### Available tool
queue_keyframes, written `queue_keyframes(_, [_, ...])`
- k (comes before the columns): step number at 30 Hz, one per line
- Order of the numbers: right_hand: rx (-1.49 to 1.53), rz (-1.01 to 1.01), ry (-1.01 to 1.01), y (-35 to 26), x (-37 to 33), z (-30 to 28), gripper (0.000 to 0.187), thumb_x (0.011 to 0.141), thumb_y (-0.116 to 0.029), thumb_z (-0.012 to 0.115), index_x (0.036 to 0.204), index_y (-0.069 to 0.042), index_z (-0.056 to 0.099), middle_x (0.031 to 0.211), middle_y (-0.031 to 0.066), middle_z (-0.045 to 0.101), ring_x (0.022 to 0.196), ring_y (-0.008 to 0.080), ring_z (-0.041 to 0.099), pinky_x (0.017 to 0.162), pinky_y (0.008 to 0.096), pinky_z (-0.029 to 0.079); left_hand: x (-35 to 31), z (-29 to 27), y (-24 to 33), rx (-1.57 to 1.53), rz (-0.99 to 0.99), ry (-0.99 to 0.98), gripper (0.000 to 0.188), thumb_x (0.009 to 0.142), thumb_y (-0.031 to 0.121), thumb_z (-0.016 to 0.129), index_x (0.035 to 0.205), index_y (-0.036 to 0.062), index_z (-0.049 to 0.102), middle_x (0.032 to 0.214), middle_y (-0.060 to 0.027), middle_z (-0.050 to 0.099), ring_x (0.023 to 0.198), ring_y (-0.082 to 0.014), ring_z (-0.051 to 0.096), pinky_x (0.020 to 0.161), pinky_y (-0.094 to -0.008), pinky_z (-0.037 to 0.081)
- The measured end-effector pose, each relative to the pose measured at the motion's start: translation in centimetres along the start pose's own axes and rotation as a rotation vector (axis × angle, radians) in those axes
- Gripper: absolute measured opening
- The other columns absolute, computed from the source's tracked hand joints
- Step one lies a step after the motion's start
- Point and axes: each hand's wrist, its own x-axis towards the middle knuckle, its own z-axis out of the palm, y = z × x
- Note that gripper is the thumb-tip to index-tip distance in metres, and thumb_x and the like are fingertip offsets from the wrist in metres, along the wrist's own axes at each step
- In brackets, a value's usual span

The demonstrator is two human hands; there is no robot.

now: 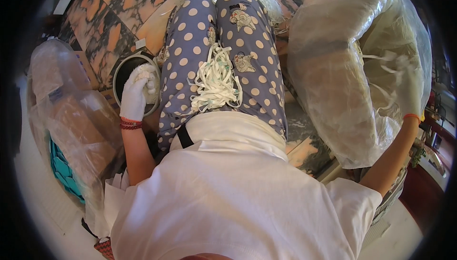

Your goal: The person repeatedly wraps and ties white plastic strips around small objects by hand.

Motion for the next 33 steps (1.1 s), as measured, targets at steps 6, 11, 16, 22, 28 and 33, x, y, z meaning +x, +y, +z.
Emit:
queue_keyframes(6, [0.092, 0.321, 0.118, -14.7, 0.1, -3.7, 0.041, 0.096, -0.004, 0.065, 0.136, -0.009, 0.066, 0.130, 0.0103, 0.070, 0.124, 0.0224, 0.065, 0.108, 0.0364, 0.050, 3.4, -5.1, -6.0, 0.462, -0.073, 0.251, 0.039, 0.101, 0.016, 0.061, 0.136, 0.0003, 0.062, 0.126, -0.0139, 0.068, 0.109, -0.0184, 0.066, 0.091, -0.0312, 0.054])
queue_keyframes(11, [0.838, -0.209, 0.197, -30.4, 0.4, -5.6, 0.025, 0.089, 0.002, 0.069, 0.110, -0.010, 0.075, 0.103, 0.0110, 0.073, 0.083, 0.0232, 0.072, 0.074, 0.0325, 0.058, 4.0, -5.0, -8.4, 1.174, 0.029, 0.369, 0.062, 0.096, 0.027, 0.070, 0.147, -0.0014, 0.051, 0.142, -0.0240, 0.061, 0.128, -0.0390, 0.061, 0.108, -0.0430, 0.048])
queue_keyframes(16, [1.052, -0.354, 0.131, -42.8, 0.3, -4.6, 0.018, 0.081, -0.023, 0.083, 0.095, -0.016, 0.075, 0.089, 0.0036, 0.068, 0.075, 0.0268, 0.069, 0.065, 0.0378, 0.055, 3.3, -3.0, -7.0, 1.077, 0.234, 0.299, 0.049, 0.095, 0.029, 0.070, 0.133, -0.0004, 0.064, 0.135, -0.0244, 0.063, 0.125, -0.0409, 0.060, 0.109, -0.0454, 0.046])
queue_keyframes(22, [0.973, -0.382, -0.112, -46.6, 0.6, -4.3, 0.013, 0.082, -0.018, 0.078, 0.094, -0.014, 0.076, 0.087, 0.0072, 0.065, 0.081, 0.0279, 0.068, 0.070, 0.0402, 0.053, 1.5, 0.6, -2.4, 0.900, 0.319, 0.273, 0.042, 0.097, 0.021, 0.070, 0.132, -0.0015, 0.063, 0.130, -0.0197, 0.067, 0.118, -0.0326, 0.066, 0.103, -0.0392, 0.050])
queue_keyframes(28, [1.402, -0.261, -0.193, -41.8, 0.8, -5.7, 0.018, 0.081, -0.001, 0.073, 0.098, -0.007, 0.075, 0.085, 0.0047, 0.062, 0.074, 0.0167, 0.062, 0.067, 0.0307, 0.048, -0.9, 5.6, 3.1, 0.326, 0.345, -0.119, 0.048, 0.097, 0.020, 0.071, 0.139, -0.0004, 0.058, 0.137, -0.0129, 0.065, 0.125, -0.0226, 0.063, 0.107, -0.0371, 0.050])
queue_keyframes(33, [1.545, -0.109, -0.335, -40.1, 0.8, -8.5, 0.014, 0.082, 0.003, 0.071, 0.095, -0.001, 0.072, 0.087, 0.0014, 0.063, 0.077, 0.0079, 0.057, 0.069, 0.0238, 0.045, -2.5, 11.2, 6.6, 0.513, 0.589, -0.549, 0.076, 0.089, 0.024, 0.084, 0.152, 0.0034, 0.047, 0.145, -0.0117, 0.060, 0.133, -0.0234, 0.059, 0.112, -0.0386, 0.046])
